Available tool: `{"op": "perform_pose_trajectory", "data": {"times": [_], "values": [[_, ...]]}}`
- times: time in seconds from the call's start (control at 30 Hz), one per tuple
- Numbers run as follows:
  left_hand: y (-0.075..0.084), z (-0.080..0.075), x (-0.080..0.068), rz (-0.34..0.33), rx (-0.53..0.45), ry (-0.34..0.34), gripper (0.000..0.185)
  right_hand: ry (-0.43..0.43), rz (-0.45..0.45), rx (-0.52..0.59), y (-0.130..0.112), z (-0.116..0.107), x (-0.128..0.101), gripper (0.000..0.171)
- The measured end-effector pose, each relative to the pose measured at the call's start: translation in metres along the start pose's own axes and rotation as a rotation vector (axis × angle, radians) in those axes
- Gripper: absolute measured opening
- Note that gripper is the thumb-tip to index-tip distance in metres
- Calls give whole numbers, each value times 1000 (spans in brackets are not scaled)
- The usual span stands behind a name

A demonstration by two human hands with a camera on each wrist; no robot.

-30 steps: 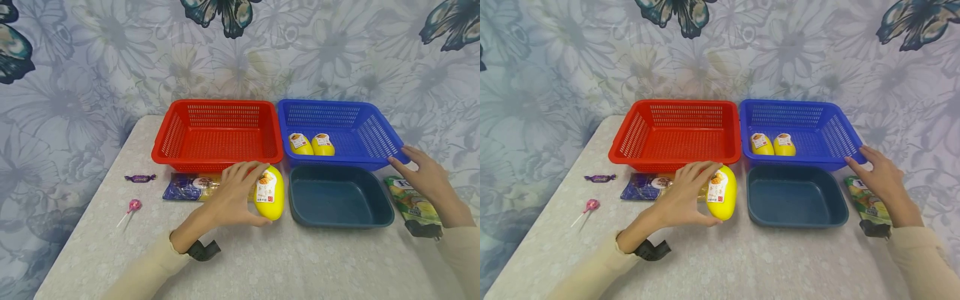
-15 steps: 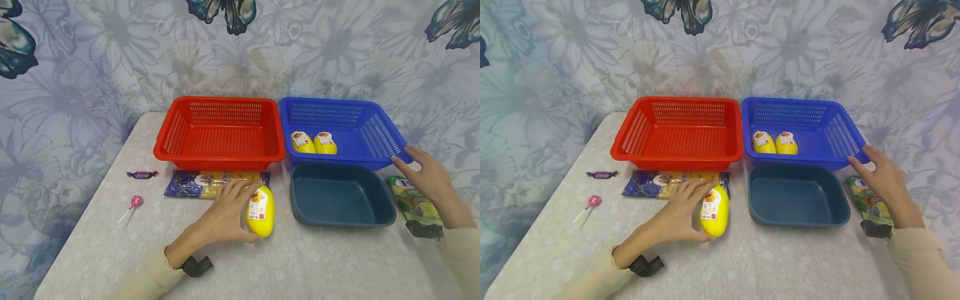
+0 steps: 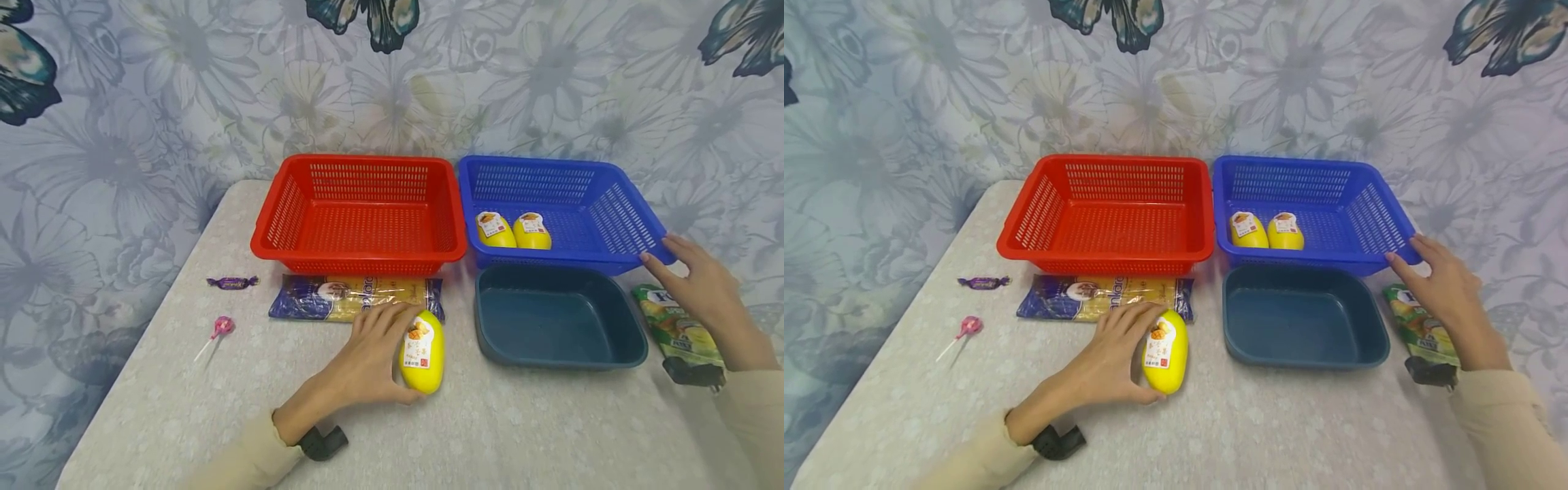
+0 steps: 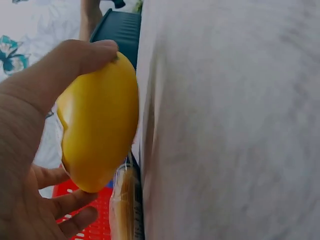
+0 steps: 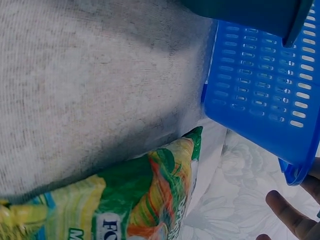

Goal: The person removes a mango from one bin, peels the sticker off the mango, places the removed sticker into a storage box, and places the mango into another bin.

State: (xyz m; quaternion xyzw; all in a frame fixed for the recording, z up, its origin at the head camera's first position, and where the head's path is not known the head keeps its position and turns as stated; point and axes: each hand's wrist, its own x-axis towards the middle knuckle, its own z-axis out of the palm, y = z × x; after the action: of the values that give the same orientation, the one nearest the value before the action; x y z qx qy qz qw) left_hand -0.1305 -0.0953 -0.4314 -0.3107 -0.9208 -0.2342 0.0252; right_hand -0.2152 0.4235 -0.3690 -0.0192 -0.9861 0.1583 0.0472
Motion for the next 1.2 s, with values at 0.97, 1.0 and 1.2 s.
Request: {"op": "perform_pose_trajectory", "data": {"times": [0.97,1.0,1.2], "values": [[-8,-1,-3,25,25,18,124,141,-156,10,-32,-6,8,52],[-8,1,-3,32,18,17,124,163,-176,14,-36,-6,5,49],[-7,11,-5,45,-15,17,123,273,-334,20,-61,-6,-9,35]]}}
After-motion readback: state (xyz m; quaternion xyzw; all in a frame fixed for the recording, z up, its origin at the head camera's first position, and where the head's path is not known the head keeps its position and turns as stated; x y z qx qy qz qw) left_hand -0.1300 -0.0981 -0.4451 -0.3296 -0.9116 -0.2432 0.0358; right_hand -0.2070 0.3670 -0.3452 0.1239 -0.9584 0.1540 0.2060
